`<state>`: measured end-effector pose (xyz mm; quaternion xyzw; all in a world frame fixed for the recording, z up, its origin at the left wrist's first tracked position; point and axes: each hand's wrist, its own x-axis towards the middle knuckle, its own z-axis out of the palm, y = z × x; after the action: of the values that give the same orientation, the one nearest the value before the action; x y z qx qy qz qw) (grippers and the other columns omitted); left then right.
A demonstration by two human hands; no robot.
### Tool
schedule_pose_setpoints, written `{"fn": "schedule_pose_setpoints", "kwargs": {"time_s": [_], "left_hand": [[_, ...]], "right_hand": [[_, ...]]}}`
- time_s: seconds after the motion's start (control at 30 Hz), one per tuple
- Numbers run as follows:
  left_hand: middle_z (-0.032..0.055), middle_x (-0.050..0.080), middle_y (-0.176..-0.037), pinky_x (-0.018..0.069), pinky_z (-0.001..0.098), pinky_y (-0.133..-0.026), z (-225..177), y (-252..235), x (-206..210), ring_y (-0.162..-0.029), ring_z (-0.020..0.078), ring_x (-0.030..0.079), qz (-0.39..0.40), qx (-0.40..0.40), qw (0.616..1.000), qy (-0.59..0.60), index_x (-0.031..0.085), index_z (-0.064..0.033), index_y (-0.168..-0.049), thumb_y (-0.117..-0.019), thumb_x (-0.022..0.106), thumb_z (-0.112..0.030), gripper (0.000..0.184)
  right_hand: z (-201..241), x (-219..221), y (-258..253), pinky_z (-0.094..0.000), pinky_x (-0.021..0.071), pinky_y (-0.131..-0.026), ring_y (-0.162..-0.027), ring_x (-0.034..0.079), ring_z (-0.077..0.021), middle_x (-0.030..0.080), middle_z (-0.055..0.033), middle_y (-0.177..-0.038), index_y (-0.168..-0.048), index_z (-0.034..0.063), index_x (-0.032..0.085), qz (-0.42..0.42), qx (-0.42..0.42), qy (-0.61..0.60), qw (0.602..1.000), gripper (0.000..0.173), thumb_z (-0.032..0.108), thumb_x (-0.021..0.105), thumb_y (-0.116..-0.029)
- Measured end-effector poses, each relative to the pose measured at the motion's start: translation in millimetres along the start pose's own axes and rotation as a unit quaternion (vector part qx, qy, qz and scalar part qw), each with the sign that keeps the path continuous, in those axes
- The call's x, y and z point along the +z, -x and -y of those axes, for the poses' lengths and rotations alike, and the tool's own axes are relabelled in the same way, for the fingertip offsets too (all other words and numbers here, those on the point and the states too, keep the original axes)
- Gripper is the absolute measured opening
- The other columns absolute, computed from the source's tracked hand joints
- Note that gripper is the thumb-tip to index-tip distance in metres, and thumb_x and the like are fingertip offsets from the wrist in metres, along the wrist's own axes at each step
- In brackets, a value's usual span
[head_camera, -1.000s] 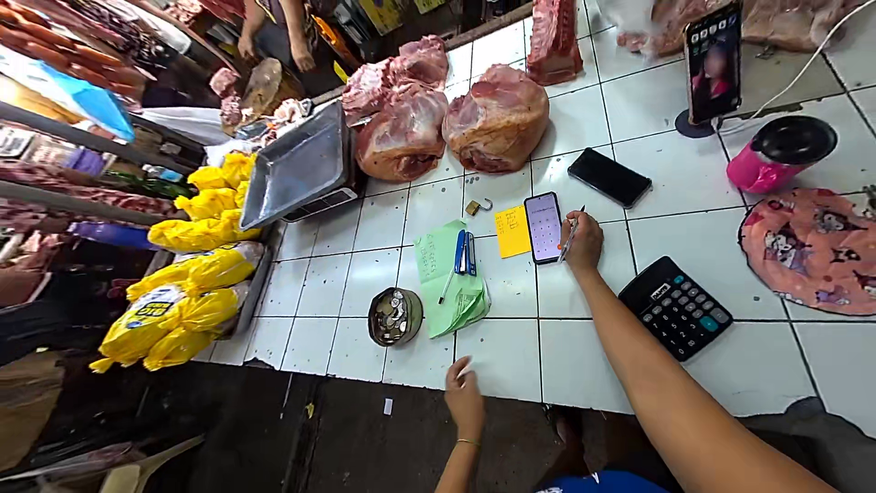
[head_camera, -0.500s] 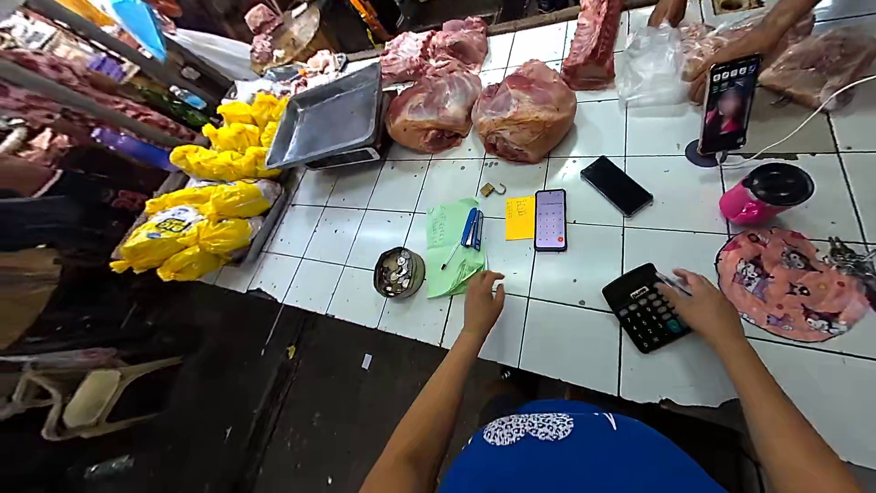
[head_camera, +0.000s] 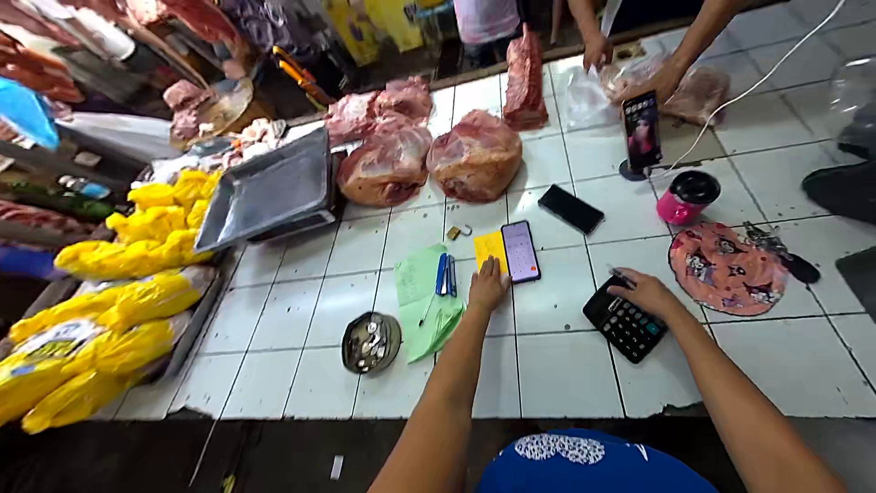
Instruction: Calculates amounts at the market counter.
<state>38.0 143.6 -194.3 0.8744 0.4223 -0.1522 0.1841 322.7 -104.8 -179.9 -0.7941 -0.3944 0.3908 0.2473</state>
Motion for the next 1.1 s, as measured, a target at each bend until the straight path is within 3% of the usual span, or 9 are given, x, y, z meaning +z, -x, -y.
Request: {"fn": "schedule_pose_setpoints", "kwargs": {"time_s": [0.17, 0.3, 0.5, 0.6, 0.63, 0.73, 0.87, 1.0, 1.1], "left_hand": [[0.0185, 0.019, -0.170, 0.0259, 0.0570, -0.121, 17, 29, 3, -0.156, 0.0343, 0.023, -0.005, -0.036, 0.999, -0.020, 0.022, -0.0009, -0.162, -0.1094, 0.034, -0.043, 0.068], [0.0208, 0.025, -0.167, 0.0257, 0.0560, -0.121, 26, 81, 26, -0.154, 0.0362, 0.028, -0.017, -0.012, 1.000, -0.021, 0.027, 0.0020, -0.160, -0.1084, 0.037, -0.042, 0.068], [0.0258, 0.043, -0.157, 0.0347, 0.0609, -0.115, -1, 158, 102, -0.144, 0.0434, 0.044, -0.135, 0.134, 0.982, 0.016, 0.045, 0.0083, -0.149, -0.1021, 0.047, -0.031, 0.061], [0.0236, 0.050, -0.153, 0.0405, 0.0609, -0.110, -34, 162, 124, -0.139, 0.0418, 0.051, -0.157, 0.211, 0.964, 0.026, 0.050, 0.0064, -0.146, -0.1016, 0.047, -0.029, 0.057], [0.0232, 0.050, -0.153, 0.0413, 0.0607, -0.109, -45, 159, 126, -0.139, 0.0418, 0.051, -0.156, 0.225, 0.961, 0.035, 0.051, 0.0053, -0.146, -0.1019, 0.047, -0.028, 0.056], [0.0244, 0.047, -0.154, 0.0421, 0.0613, -0.106, -65, 146, 123, -0.138, 0.0448, 0.050, -0.142, 0.239, 0.959, 0.053, 0.052, -0.0009, -0.147, -0.1026, 0.047, -0.026, 0.052], [0.0280, 0.049, -0.151, 0.0433, 0.0630, -0.104, -66, 137, 116, -0.132, 0.0488, 0.053, -0.180, 0.231, 0.954, 0.060, 0.058, -0.0029, -0.143, -0.1011, 0.050, -0.026, 0.048], [0.0228, 0.055, -0.147, 0.0442, 0.0613, -0.104, -54, 133, 120, -0.129, 0.0451, 0.057, -0.194, 0.248, 0.949, 0.032, 0.063, -0.0051, -0.138, -0.1016, 0.052, -0.026, 0.044], [0.0223, 0.052, -0.151, 0.0403, 0.0600, -0.110, -50, 130, 121, -0.136, 0.0439, 0.052, -0.182, 0.235, 0.954, 0.040, 0.061, -0.0043, -0.140, -0.1020, 0.052, -0.029, 0.046]], "right_hand": [[12, 5, -15, -0.0579, 0.0445, -0.106, -0.120, 0.063, -0.0384, 0.067, -0.0252, -0.124, -0.132, 0.0009, 0.063, 0.016, 0.029, -0.010, 0.999, 0.043, 0.034, 0.061, -0.1042], [14, 14, -17, -0.0551, 0.0455, -0.104, -0.115, 0.064, -0.0366, 0.067, -0.0260, -0.120, -0.127, -0.0032, 0.063, -0.045, 0.039, -0.067, 0.996, 0.040, 0.030, 0.058, -0.1065], [33, 15, -6, -0.0578, 0.0426, -0.109, -0.126, 0.060, -0.0415, 0.065, -0.0286, -0.129, -0.134, -0.0039, 0.061, -0.158, 0.079, -0.052, 0.983, 0.046, 0.033, 0.048, -0.1102], [24, 16, 22, -0.0652, 0.0468, -0.101, -0.118, 0.064, -0.0474, 0.067, -0.0281, -0.127, -0.144, 0.0031, 0.056, -0.205, 0.067, 0.055, 0.975, 0.047, 0.034, 0.048, -0.1097], [19, 18, 33, -0.0670, 0.0497, -0.094, -0.108, 0.067, -0.0492, 0.069, -0.0289, -0.118, -0.148, 0.0062, 0.053, -0.198, 0.056, 0.091, 0.974, 0.047, 0.032, 0.051, -0.1086], [16, 28, 60, -0.0670, 0.0510, -0.084, -0.094, 0.069, -0.0496, 0.072, -0.0276, -0.102, -0.158, 0.0141, 0.040, -0.104, 0.044, 0.158, 0.981, 0.062, 0.030, 0.062, -0.1030], [8, 48, 64, -0.0659, 0.0531, -0.076, -0.087, 0.071, -0.0485, 0.074, -0.0255, -0.100, -0.158, 0.0139, 0.041, -0.137, -0.004, 0.171, 0.976, 0.072, 0.035, 0.073, -0.0963], [9, 57, 55, -0.0659, 0.0527, -0.074, -0.087, 0.071, -0.0482, 0.073, -0.0248, -0.099, -0.154, 0.0169, 0.047, -0.130, 0.019, 0.178, 0.975, 0.066, 0.047, 0.066, -0.0986], [14, 56, 50, -0.0660, 0.0534, -0.074, -0.088, 0.071, -0.0491, 0.074, -0.0255, -0.100, -0.154, 0.0148, 0.046, -0.139, 0.019, 0.178, 0.974, 0.067, 0.046, 0.066, -0.0989]]}}
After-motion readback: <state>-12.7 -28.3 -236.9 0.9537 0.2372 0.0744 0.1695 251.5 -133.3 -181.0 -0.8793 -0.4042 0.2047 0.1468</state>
